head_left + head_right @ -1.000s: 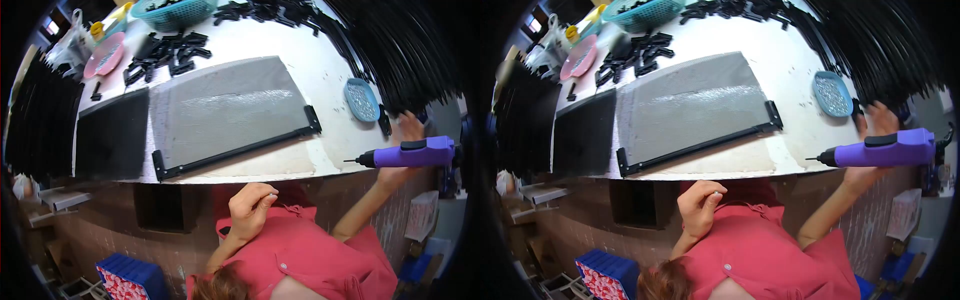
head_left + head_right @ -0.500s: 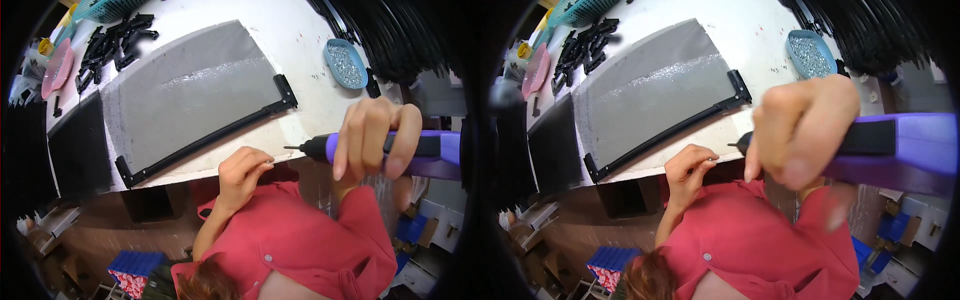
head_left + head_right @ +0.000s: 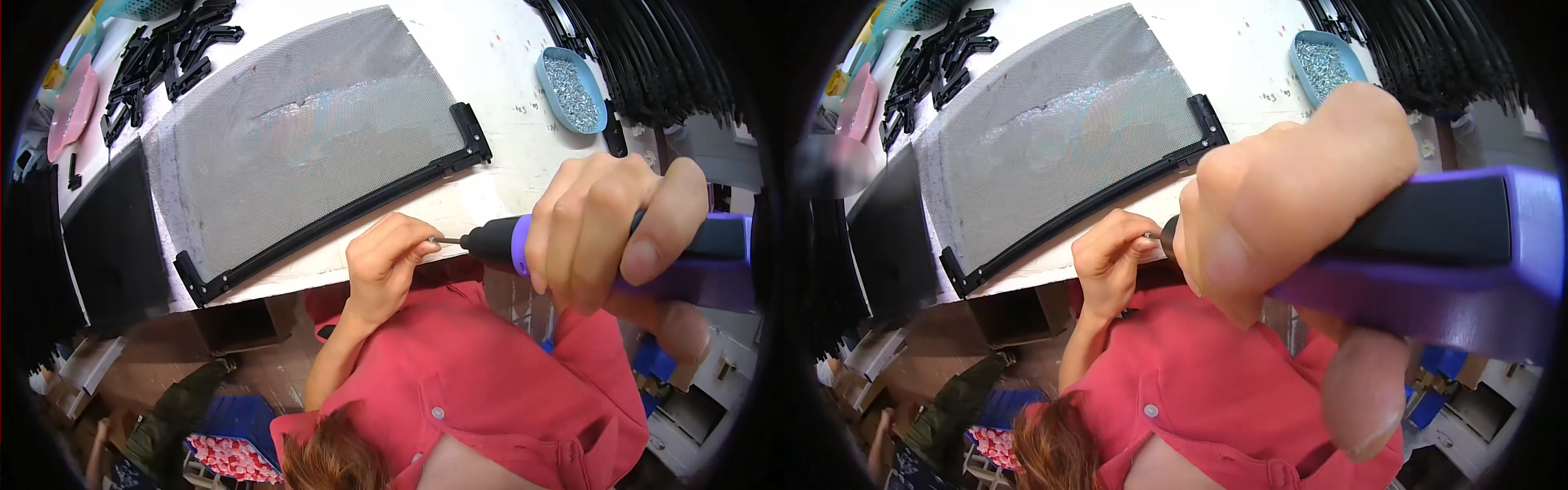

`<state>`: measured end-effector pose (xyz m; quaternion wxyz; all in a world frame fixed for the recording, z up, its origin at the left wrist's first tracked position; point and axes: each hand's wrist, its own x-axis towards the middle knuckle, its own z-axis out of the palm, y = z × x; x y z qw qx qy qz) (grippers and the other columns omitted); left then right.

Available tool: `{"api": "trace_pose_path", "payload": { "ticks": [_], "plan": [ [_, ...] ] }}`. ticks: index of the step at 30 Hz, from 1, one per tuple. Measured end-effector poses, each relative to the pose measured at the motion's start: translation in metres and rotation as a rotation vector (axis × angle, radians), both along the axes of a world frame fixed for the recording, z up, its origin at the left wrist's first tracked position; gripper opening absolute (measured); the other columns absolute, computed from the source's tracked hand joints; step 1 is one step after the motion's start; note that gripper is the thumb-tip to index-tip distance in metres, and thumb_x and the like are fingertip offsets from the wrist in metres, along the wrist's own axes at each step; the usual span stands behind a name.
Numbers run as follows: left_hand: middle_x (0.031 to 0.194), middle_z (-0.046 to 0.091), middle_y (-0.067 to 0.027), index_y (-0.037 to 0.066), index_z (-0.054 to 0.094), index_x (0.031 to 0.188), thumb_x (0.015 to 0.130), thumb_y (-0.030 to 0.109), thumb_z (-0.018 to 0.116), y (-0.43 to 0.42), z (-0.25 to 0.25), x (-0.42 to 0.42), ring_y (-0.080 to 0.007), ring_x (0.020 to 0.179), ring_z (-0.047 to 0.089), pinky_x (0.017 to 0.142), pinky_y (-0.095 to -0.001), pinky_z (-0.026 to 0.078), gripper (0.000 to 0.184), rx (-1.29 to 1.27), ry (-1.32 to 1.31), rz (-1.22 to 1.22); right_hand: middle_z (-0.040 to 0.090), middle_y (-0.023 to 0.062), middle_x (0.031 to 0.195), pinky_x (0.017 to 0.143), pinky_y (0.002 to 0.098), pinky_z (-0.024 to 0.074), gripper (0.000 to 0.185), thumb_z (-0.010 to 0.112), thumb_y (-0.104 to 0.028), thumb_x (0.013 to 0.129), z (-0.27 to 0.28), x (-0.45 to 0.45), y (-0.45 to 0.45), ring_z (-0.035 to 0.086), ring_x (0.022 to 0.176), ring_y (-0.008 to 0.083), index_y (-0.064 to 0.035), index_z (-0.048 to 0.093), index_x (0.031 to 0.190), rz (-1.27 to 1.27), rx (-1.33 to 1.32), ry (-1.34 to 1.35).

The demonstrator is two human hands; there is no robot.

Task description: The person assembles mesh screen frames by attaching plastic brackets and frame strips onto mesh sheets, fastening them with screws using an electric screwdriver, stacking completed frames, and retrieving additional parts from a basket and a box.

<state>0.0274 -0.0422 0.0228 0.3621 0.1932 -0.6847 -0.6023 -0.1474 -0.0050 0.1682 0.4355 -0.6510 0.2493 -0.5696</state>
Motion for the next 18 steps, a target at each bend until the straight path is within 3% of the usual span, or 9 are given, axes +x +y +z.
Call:
{"api": "trace_pose_path", "payload": {
  "ticks": [3,5,6,8,12,13,15,16,18],
  "plan": [
    [0.070,0.060,-0.0089,-0.003,0.061,0.079,0.079,0.001,0.065,-0.003,-0.001,0.001,-0.0187,0.062,0.057,0.056,-0.0263,0.044,0.005,0.015,0.029,-0.039,0.058,0.0054,0.062,0.049,0.0256,0.0523,0.038,0.070,-0.033,0.082,0.002,0.000,0.002,0.058,0.048,0.0148,-0.0068,0.047,0.096,0.004,0.021,-0.013],
    [0.070,0.058,-0.0089,-0.004,0.058,0.079,0.087,0.004,0.058,-0.003,0.000,0.002,-0.0162,0.062,0.056,0.057,-0.0250,0.045,0.011,0.204,0.112,-0.257,0.058,0.0069,0.059,0.048,0.0263,0.0523,0.035,0.071,-0.030,0.081,0.000,-0.005,0.007,0.058,0.046,0.0159,-0.0067,0.048,0.093,0.061,0.025,-0.095],
    [0.070,0.057,-0.0085,-0.005,0.056,0.079,0.093,0.009,0.050,0.006,-0.005,0.000,-0.0137,0.062,0.055,0.058,-0.0245,0.045,0.021,0.568,0.275,-0.404,0.058,0.0075,0.058,0.048,0.0264,0.0523,0.034,0.072,-0.029,0.081,0.002,-0.008,0.008,0.058,0.046,0.0163,-0.0065,0.048,0.093,0.081,0.035,-0.098],
    [0.070,0.056,-0.0080,-0.005,0.054,0.079,0.095,0.011,0.048,0.013,-0.003,-0.003,-0.0129,0.062,0.055,0.058,-0.0246,0.045,0.024,0.599,0.254,-0.435,0.058,0.0086,0.056,0.047,0.0267,0.0523,0.034,0.073,-0.026,0.080,0.007,-0.014,0.012,0.058,0.045,0.0171,-0.0060,0.049,0.093,0.119,0.055,-0.103],
    [0.068,0.055,-0.0089,-0.005,0.053,0.078,0.093,0.006,0.051,0.008,0.007,-0.004,-0.0148,0.061,0.054,0.058,-0.0253,0.045,0.018,0.151,0.077,-0.325,0.057,0.0098,0.055,0.045,0.0268,0.0513,0.034,0.072,-0.025,0.080,0.009,-0.021,0.014,0.056,0.042,0.0168,-0.0028,0.050,0.092,0.192,0.039,-0.075],
    [0.068,0.055,-0.0089,-0.005,0.053,0.078,0.093,0.006,0.051,0.007,0.007,-0.004,-0.0148,0.061,0.054,0.058,-0.0253,0.045,0.018,0.154,0.075,-0.327,0.057,0.0100,0.055,0.045,0.0267,0.0511,0.033,0.072,-0.025,0.080,0.008,-0.021,0.015,0.055,0.041,0.0167,-0.0027,0.050,0.092,0.189,0.031,-0.109],
    [0.074,0.058,-0.0115,-0.005,0.056,0.083,0.086,0.005,0.059,0.005,0.005,-0.004,-0.0178,0.064,0.056,0.058,-0.0262,0.045,0.011,0.469,0.163,-0.545,0.057,0.0102,0.053,0.044,0.0266,0.0507,0.031,0.071,-0.023,0.081,0.006,-0.021,0.019,0.055,0.040,0.0164,-0.0025,0.050,0.090,0.182,0.013,-0.175],
    [0.074,0.058,-0.0115,-0.005,0.056,0.083,0.086,0.005,0.059,0.003,0.006,-0.007,-0.0178,0.064,0.056,0.058,-0.0262,0.045,0.011,0.469,0.163,-0.544,0.057,0.0092,0.054,0.044,0.0261,0.0506,0.032,0.071,-0.024,0.081,0.009,-0.025,0.016,0.055,0.041,0.0159,-0.0028,0.050,0.092,0.197,0.014,-0.137],
    [0.091,0.061,-0.0162,-0.006,0.058,0.093,0.077,0.010,0.069,-0.005,0.010,-0.015,-0.0256,0.080,0.060,0.069,-0.0316,0.049,0.024,0.169,0.028,-0.354,0.057,0.0066,0.055,0.046,0.0245,0.0506,0.035,0.069,-0.029,0.081,-0.001,-0.026,0.016,0.056,0.043,0.0145,-0.0038,0.049,0.096,0.041,-0.033,-0.147]
  ]
}}
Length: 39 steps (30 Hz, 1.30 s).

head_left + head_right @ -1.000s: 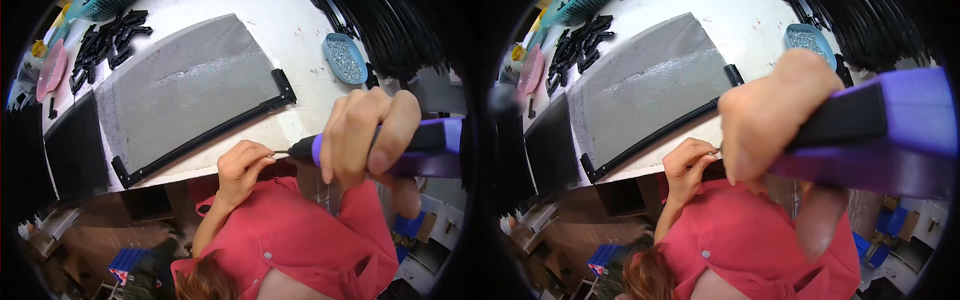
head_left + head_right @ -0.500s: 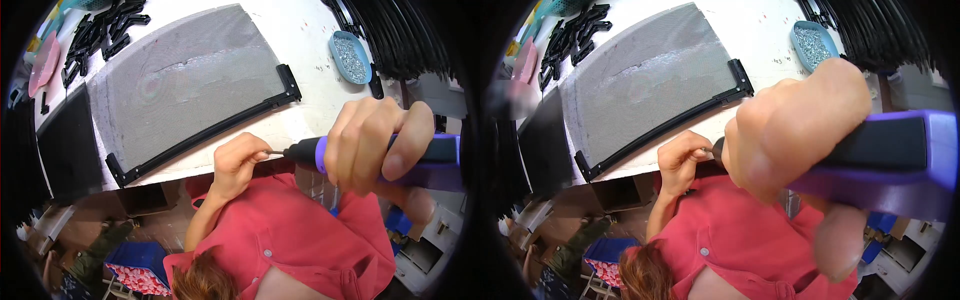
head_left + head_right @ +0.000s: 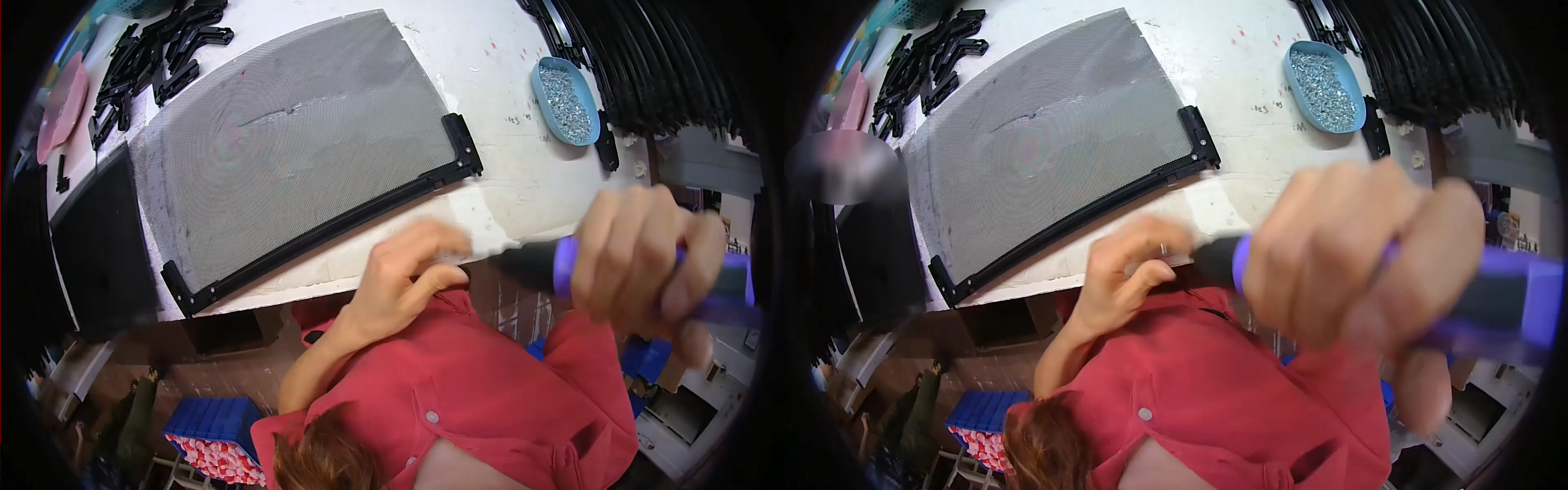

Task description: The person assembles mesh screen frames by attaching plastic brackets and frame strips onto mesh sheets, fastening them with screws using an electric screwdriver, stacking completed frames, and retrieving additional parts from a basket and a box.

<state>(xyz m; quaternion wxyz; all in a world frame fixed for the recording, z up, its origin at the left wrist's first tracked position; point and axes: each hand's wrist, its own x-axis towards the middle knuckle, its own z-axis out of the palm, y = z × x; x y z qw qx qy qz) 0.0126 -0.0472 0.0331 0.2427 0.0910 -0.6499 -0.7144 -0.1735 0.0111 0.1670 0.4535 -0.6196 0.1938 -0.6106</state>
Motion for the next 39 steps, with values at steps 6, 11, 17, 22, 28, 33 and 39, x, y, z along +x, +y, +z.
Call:
{"api": "trace_pose_path", "payload": {
  "ticks": [6,11,17,22,28,33,39],
  "plan": [
    [0.121,0.057,-0.0196,-0.007,0.060,0.109,0.067,0.013,0.075,-0.022,-0.024,-0.029,-0.0345,0.118,0.050,0.096,-0.0409,0.044,0.049,-0.962,-0.358,0.483,0.050,0.0028,0.059,0.047,0.0259,0.0430,0.041,0.053,-0.042,0.088,-0.032,0.004,-0.029,0.047,0.046,0.0109,-0.0036,0.045,0.101,-0.525,0.109,0.095],
    [0.119,0.058,-0.0200,-0.007,0.061,0.109,0.070,0.012,0.074,-0.021,-0.024,-0.030,-0.0345,0.116,0.052,0.096,-0.0414,0.044,0.045,-0.997,-0.364,0.494,0.048,0.0038,0.059,0.047,0.0262,0.0400,0.041,0.053,-0.042,0.088,-0.033,0.001,-0.035,0.045,0.046,0.0115,-0.0043,0.045,0.101,-0.526,0.254,0.296],
    [0.117,0.059,-0.0199,-0.006,0.061,0.108,0.069,0.011,0.074,-0.022,-0.026,-0.031,-0.0347,0.115,0.053,0.097,-0.0422,0.044,0.045,-0.988,-0.345,0.511,0.047,0.0034,0.059,0.047,0.0264,0.0388,0.036,0.057,-0.037,0.087,-0.032,0.009,-0.038,0.044,0.047,0.0117,-0.0058,0.044,0.099,-0.505,0.308,0.349],
    [0.119,0.057,-0.0222,-0.010,0.060,0.107,0.071,0.014,0.073,-0.022,-0.027,-0.029,-0.0342,0.119,0.050,0.098,-0.0433,0.043,0.045,-0.983,-0.330,0.494,0.046,0.0032,0.058,0.048,0.0267,0.0381,0.028,0.058,-0.028,0.086,-0.037,0.011,-0.038,0.042,0.047,0.0116,-0.0066,0.041,0.093,-0.553,0.320,0.361],
    [0.120,0.058,-0.0203,-0.007,0.060,0.109,0.069,0.013,0.075,-0.017,-0.035,-0.031,-0.0347,0.119,0.050,0.100,-0.0413,0.041,0.047,-0.978,-0.331,0.558,0.044,0.0058,0.067,0.055,0.0323,0.0353,0.027,0.056,-0.025,0.083,-0.043,0.011,-0.040,0.040,0.057,0.0146,-0.0066,0.043,0.098,-0.498,0.167,0.106],
    [0.135,0.044,-0.0215,0.002,0.053,0.125,0.080,0.007,0.064,-0.012,0.000,0.009,-0.0366,0.120,0.047,0.101,-0.0397,0.038,0.047,-0.478,-0.101,0.322,0.041,0.0171,0.122,0.096,0.0570,0.0248,0.060,0.066,-0.048,0.075,-0.025,-0.069,-0.048,0.034,0.116,0.0295,-0.0114,0.049,0.119,0.376,-0.083,0.106],
    [0.133,0.048,-0.0188,-0.002,0.038,0.136,0.092,0.014,0.055,0.003,0.004,0.111,-0.0249,0.112,0.056,0.095,-0.0338,0.045,0.049,0.761,-0.112,0.201,0.021,0.0161,0.150,0.111,0.0553,0.0116,0.096,0.062,-0.073,0.066,-0.063,-0.086,-0.088,0.010,0.141,0.0340,-0.0171,0.037,0.140,-0.210,0.452,1.134]
  ]
}}
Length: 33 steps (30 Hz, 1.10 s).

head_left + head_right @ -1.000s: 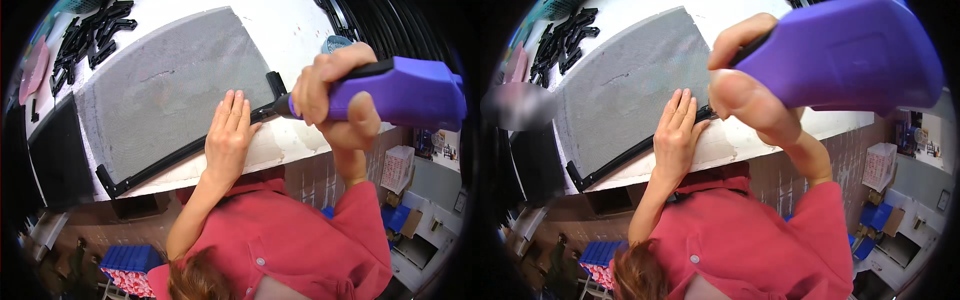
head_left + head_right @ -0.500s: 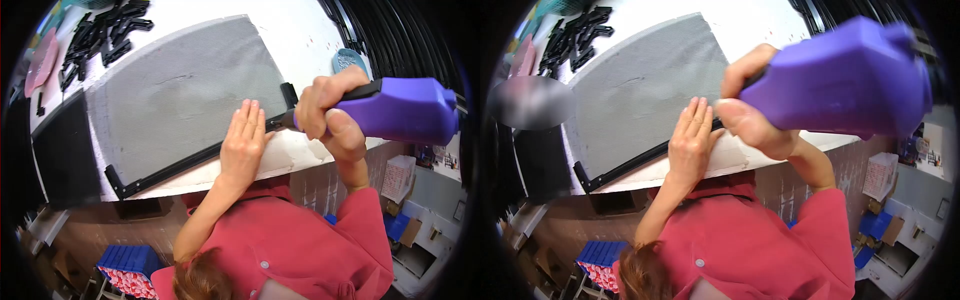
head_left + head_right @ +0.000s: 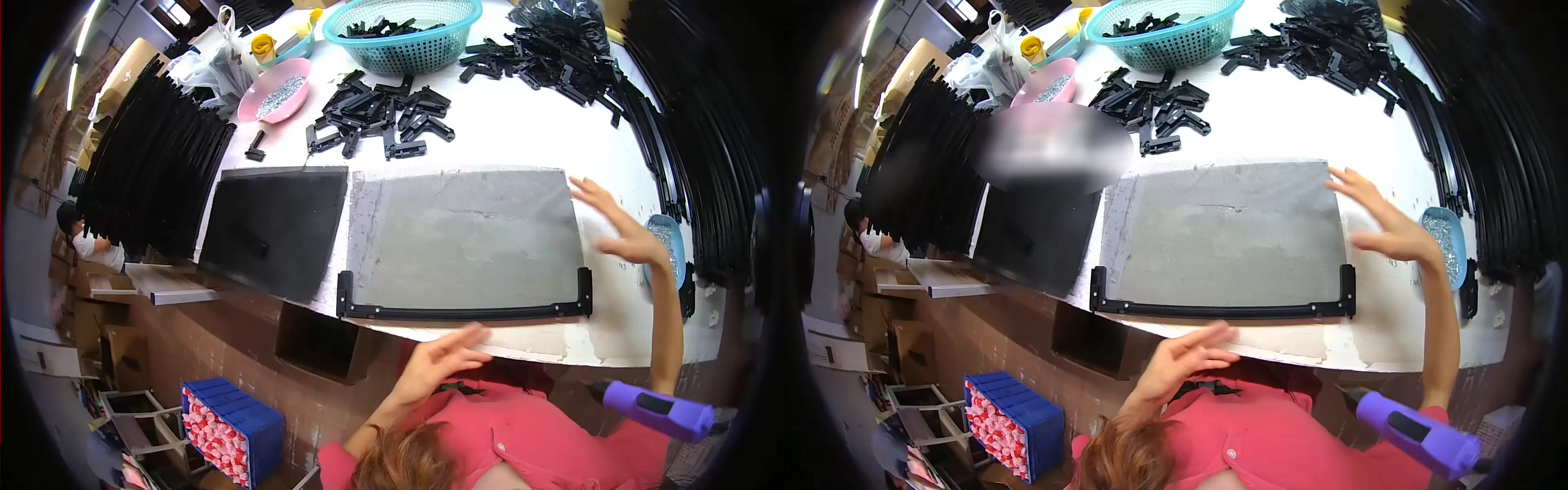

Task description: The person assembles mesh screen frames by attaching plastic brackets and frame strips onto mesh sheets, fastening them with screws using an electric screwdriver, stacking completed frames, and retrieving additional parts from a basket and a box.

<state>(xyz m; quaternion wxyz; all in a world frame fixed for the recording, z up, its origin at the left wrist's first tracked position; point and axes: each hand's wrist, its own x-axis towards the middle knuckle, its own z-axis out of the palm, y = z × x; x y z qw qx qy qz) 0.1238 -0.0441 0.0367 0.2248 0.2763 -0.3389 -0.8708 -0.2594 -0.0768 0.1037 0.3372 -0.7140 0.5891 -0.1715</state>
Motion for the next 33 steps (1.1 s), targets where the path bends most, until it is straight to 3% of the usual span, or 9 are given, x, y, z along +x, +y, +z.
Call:
{"api": "trace_pose_path", "payload": {
  "ticks": [5,9,14,18,21,22,25,30,33],
  "plan": [
    [0.132,0.045,-0.0244,0.001,0.035,0.133,0.099,0.028,0.039,0.019,0.006,0.004,-0.0323,0.116,0.052,0.099,-0.0414,0.043,0.044,0.238,0.061,0.648,0.002,0.0139,0.153,0.111,0.0565,0.0043,0.096,0.055,-0.075,0.069,-0.047,0.038,0.021,-0.001,0.141,0.0367,-0.0241,0.026,0.145,0.024,0.090,0.588],
    [0.100,0.055,-0.0083,0.003,0.042,0.125,0.097,0.039,0.043,0.021,0.001,-0.013,-0.0150,0.071,0.054,0.066,-0.0285,0.046,0.046,0.111,0.077,0.781,0.003,0.0167,0.153,0.109,0.0599,0.0021,0.099,0.049,-0.081,0.066,-0.044,0.041,0.048,-0.003,0.140,0.0409,-0.0257,0.028,0.145,0.103,0.123,0.598],
    [0.071,0.046,0.0034,-0.001,0.054,0.118,0.084,0.005,0.061,-0.010,0.029,-0.045,-0.0042,0.065,0.043,0.058,-0.0196,0.034,0.035,-0.449,-0.324,0.633,0.004,0.0174,0.152,0.107,0.0633,0.0033,0.109,0.055,-0.081,0.061,-0.044,0.048,0.074,-0.001,0.139,0.0420,-0.0219,0.023,0.146,0.141,0.068,0.595],
    [0.115,0.058,-0.0193,-0.003,0.054,0.114,0.075,0.000,0.058,-0.079,0.060,-0.062,-0.0224,0.094,0.062,0.069,-0.0291,0.053,0.039,-0.557,0.000,0.261,0.006,0.0193,0.151,0.108,0.0612,0.0065,0.125,0.068,-0.072,0.053,-0.036,0.027,0.078,0.001,0.140,0.0392,-0.0123,0.012,0.147,-0.152,-0.384,0.537],
    [0.108,0.062,-0.0239,-0.010,0.056,0.109,0.067,0.003,0.057,-0.154,0.073,-0.078,-0.0302,0.089,0.065,0.071,-0.0344,0.056,0.044,-0.442,0.093,-0.193,0.016,0.0205,0.150,0.110,0.0484,0.0222,0.122,0.081,-0.049,0.056,-0.012,0.002,0.061,0.019,0.138,0.0339,-0.0066,0.010,0.147,-0.432,-0.566,0.134],
    [0.107,0.062,-0.0248,-0.012,0.056,0.108,0.067,0.001,0.055,-0.166,0.065,-0.092,-0.0312,0.090,0.065,0.071,-0.0349,0.057,0.043,-0.429,0.081,-0.142,0.044,0.0223,0.134,0.096,0.0423,0.0443,0.096,0.079,-0.034,0.068,-0.016,0.001,0.057,0.050,0.119,0.0305,-0.0004,0.026,0.141,-0.508,-0.520,-0.053],
    [0.104,0.063,-0.0254,-0.014,0.056,0.106,0.067,-0.004,0.052,-0.180,0.051,-0.136,-0.0313,0.080,0.067,0.068,-0.0351,0.057,0.041,-0.379,-0.037,-0.173,0.066,0.0102,0.072,0.051,0.0213,0.0519,0.017,0.061,-0.009,0.086,-0.028,-0.004,0.046,0.063,0.057,0.0129,0.0008,0.059,0.099,-0.663,-0.028,-0.598],
    [0.064,0.054,-0.0005,0.000,0.058,0.081,0.088,0.026,0.060,-0.213,-0.012,-0.140,-0.0086,0.056,0.049,0.051,-0.0245,0.041,0.027,-0.785,-0.392,0.252,0.063,0.0098,0.067,0.048,0.0216,0.0491,0.013,0.059,-0.012,0.088,-0.042,0.001,0.027,0.059,0.052,0.0116,-0.0001,0.057,0.092,-0.716,0.053,-0.682],
    [0.091,0.064,-0.0153,0.000,0.047,0.115,0.090,0.034,0.058,-0.163,0.028,-0.103,-0.0213,0.070,0.063,0.059,-0.0321,0.052,0.044,-0.269,-0.240,0.025,0.062,0.0075,0.063,0.043,0.0201,0.0461,0.014,0.059,-0.016,0.089,-0.037,0.008,0.027,0.057,0.047,0.0106,-0.0025,0.055,0.091,-0.737,0.193,-0.753]
  ]
}}
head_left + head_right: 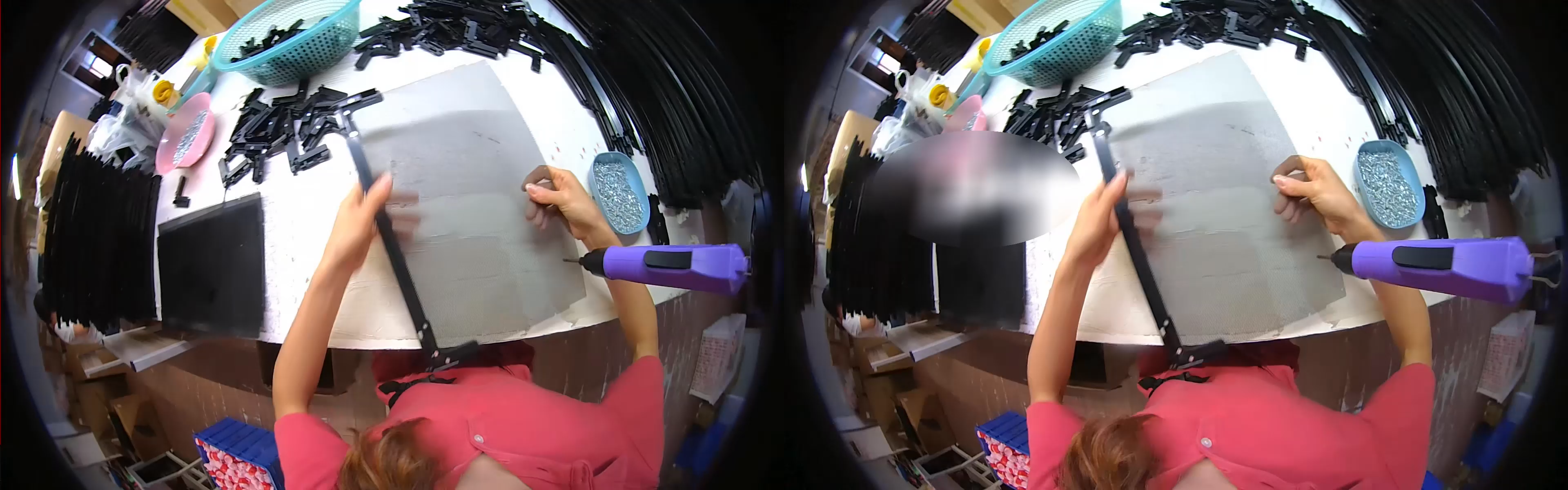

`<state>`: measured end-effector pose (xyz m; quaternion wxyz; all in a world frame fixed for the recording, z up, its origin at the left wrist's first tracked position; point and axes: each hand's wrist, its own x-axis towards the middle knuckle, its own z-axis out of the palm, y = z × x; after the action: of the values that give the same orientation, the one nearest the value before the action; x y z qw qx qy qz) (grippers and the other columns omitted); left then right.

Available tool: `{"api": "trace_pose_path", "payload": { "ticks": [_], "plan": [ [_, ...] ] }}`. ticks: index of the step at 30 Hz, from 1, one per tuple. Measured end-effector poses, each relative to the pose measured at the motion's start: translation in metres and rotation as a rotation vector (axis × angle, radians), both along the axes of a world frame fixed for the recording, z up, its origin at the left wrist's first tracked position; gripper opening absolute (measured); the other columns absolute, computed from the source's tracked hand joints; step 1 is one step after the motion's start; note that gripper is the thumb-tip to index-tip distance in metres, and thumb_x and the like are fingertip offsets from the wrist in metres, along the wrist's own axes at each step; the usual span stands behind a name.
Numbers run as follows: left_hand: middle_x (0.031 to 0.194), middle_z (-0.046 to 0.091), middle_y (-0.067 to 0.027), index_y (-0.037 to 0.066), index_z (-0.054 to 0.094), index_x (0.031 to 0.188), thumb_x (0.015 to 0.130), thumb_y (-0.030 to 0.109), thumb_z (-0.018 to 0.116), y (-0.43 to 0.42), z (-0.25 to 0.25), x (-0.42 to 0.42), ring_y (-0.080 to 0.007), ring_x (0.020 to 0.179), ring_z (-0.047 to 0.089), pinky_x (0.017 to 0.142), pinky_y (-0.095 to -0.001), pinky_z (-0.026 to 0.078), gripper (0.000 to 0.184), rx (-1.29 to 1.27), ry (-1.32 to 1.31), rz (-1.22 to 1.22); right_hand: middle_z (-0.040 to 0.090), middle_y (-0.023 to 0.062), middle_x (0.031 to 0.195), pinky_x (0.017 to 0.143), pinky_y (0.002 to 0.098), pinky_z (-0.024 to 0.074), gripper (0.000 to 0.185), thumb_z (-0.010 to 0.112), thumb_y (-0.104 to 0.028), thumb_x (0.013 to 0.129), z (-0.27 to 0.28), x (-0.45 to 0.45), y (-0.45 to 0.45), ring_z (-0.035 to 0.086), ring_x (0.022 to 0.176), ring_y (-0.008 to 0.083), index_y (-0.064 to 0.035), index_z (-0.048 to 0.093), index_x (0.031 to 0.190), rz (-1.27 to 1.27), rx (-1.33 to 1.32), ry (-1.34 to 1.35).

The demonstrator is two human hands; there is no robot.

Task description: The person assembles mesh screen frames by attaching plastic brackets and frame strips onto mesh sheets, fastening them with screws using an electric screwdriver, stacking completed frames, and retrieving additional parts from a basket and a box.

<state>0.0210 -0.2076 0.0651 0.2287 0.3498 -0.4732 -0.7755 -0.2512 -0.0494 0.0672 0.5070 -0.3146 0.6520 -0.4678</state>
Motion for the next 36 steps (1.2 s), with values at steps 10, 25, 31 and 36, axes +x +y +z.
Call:
{"api": "trace_pose_path", "payload": {
  "ticks": [10,25,31,36],
  "plan": [
    [0.082,0.063,-0.0087,0.000,0.061,0.091,0.097,0.023,0.047,0.003,-0.017,0.009,-0.0148,0.062,0.058,0.057,-0.0309,0.046,0.028,-0.771,-0.381,0.080,0.064,0.0111,0.070,0.049,0.0235,0.0497,0.021,0.059,-0.018,0.089,-0.007,-0.015,-0.011,0.060,0.055,0.0139,0.0011,0.055,0.096,-0.083,0.026,0.001],
    [0.132,0.051,-0.0160,0.003,0.056,0.122,0.089,0.017,0.055,-0.045,-0.013,-0.003,-0.0341,0.130,0.036,0.109,-0.0407,0.025,0.036,-1.389,-0.436,0.123,0.063,0.0104,0.072,0.047,0.0237,0.0501,0.025,0.057,-0.018,0.091,-0.013,-0.022,-0.053,0.061,0.056,0.0135,0.0034,0.053,0.104,0.015,0.032,0.038],
    [0.142,0.037,-0.0163,0.005,0.046,0.133,0.081,0.029,0.066,0.032,-0.031,0.021,-0.0359,0.135,0.027,0.108,-0.0567,0.015,0.060,-1.335,-0.601,-0.276,0.055,0.0052,0.065,0.039,0.0226,0.0444,0.023,0.057,-0.017,0.090,-0.016,-0.003,-0.066,0.055,0.047,0.0113,-0.0018,0.052,0.106,-0.017,0.045,0.300],
    [0.130,0.050,-0.0166,0.001,0.054,0.122,0.078,0.019,0.070,-0.050,-0.026,0.059,-0.0370,0.123,0.041,0.103,-0.0473,0.031,0.050,-1.537,-0.723,0.313,0.055,0.0043,0.063,0.036,0.0227,0.0374,0.030,0.060,-0.018,0.087,-0.022,-0.005,-0.059,0.047,0.043,0.0095,-0.0015,0.051,0.109,-0.105,0.013,0.518]
  ]
}}
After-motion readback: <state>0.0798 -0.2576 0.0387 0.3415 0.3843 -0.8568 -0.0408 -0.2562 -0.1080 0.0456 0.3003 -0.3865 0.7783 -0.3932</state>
